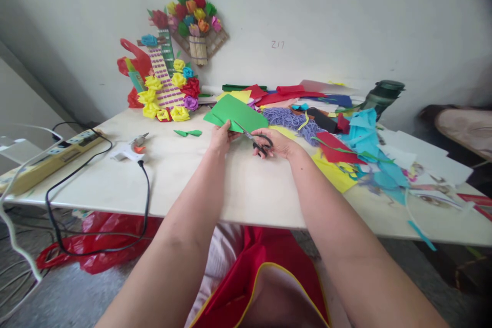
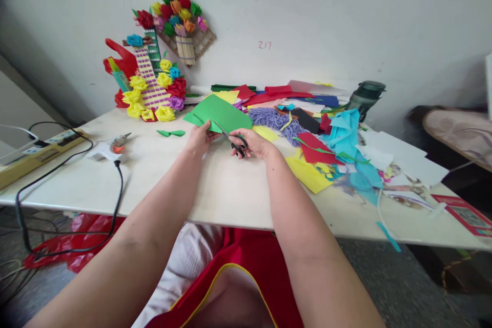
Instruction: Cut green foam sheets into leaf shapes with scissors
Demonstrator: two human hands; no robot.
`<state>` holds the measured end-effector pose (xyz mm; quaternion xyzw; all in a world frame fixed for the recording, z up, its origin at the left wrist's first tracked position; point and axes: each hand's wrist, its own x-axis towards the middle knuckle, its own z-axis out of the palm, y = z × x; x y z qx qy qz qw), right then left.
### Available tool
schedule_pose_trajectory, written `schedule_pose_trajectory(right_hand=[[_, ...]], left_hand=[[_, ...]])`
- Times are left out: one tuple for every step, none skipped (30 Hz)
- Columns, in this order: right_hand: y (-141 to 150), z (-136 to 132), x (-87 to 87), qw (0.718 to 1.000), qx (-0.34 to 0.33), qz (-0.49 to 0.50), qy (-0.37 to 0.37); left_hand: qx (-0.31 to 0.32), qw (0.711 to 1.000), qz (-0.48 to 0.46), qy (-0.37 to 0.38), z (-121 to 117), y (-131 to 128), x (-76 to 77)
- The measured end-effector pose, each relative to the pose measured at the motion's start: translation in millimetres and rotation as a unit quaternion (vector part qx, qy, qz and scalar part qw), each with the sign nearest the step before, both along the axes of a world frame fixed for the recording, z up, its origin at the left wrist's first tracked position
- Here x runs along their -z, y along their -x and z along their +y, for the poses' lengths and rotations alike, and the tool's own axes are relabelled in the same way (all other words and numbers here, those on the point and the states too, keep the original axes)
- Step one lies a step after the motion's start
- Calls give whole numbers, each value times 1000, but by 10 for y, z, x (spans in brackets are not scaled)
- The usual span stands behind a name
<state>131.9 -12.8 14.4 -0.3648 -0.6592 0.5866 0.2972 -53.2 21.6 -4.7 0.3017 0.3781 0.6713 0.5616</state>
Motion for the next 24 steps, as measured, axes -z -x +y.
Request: schedule_pose_trajectory(right_hand=[[-1,9,8,1000,-4,2,1],[-2,16,16,1000,-9,3,2],[-3,21,22,1000,-13,5,3],[-3,22,25,1000,-17,7,3],[-4,19,26,1000,-22,10,3],[-5,15,24,1000,-26,11,5],[-6,10,22,999,-32,11,8],[-7,5,20,999,-38,10,10],[-7,2,19,999,-44,8,13],[-9,1,20,999,-49,7,15],[-11,2,20,998,-52,5,17],[-14,3,20,998,-53,4,19],[-18,5,19,998,-53,1,22],[-24,5,15,998,-50,-3,25],[-31,3,9,999,-46,-10,27],[-39,-1,0,999,-41,-17,29],[-46,-7,-9,999,-37,-23,31],[-53,-13,-19,998,-34,-29,32],[-59,-19,-27,998,-30,-35,32],[-62,-25,-34,998,-27,-39,32],[-62,-31,-39,998,-25,-42,32],[-60,-35,-42,998,-23,-44,33],[-55,-38,-43,998,-21,-45,33],[-49,-40,-43,998,-18,-45,33]], left_hand=[[0,1000,1,-4,2,1,-1],[-1,1000,0,-7,2,1,-3],[-2,1000,0,-8,0,0,-7],[-1,1000,0,-9,-4,-1,-12],[1,1000,0,-9,-8,-3,-17],[4,1000,0,-11,-13,-6,-21],[8,1000,2,-12,-17,-8,-24],[11,1000,3,-14,-20,-9,-26],[13,1000,5,-15,-22,-9,-27],[14,1000,8,-15,-23,-9,-26],[14,1000,12,-14,-23,-9,-24],[15,1000,16,-14,-24,-8,-22],[17,1000,20,-14,-24,-7,-20],[21,999,25,-16,-24,-6,-18],[25,999,29,-17,-23,-7,-16],[30,999,32,-19,-22,-7,-13],[34,999,35,-21,-20,-9,-9],[38,998,37,-22,-17,-11,-5],[41,998,39,-24,-14,-13,-1],[44,998,41,-27,-11,-16,4],[47,998,43,-29,-8,-18,8],[49,997,44,-31,-6,-20,12],[51,997,45,-33,-5,-21,13],[52,997,45,-33,-6,-22,13]])
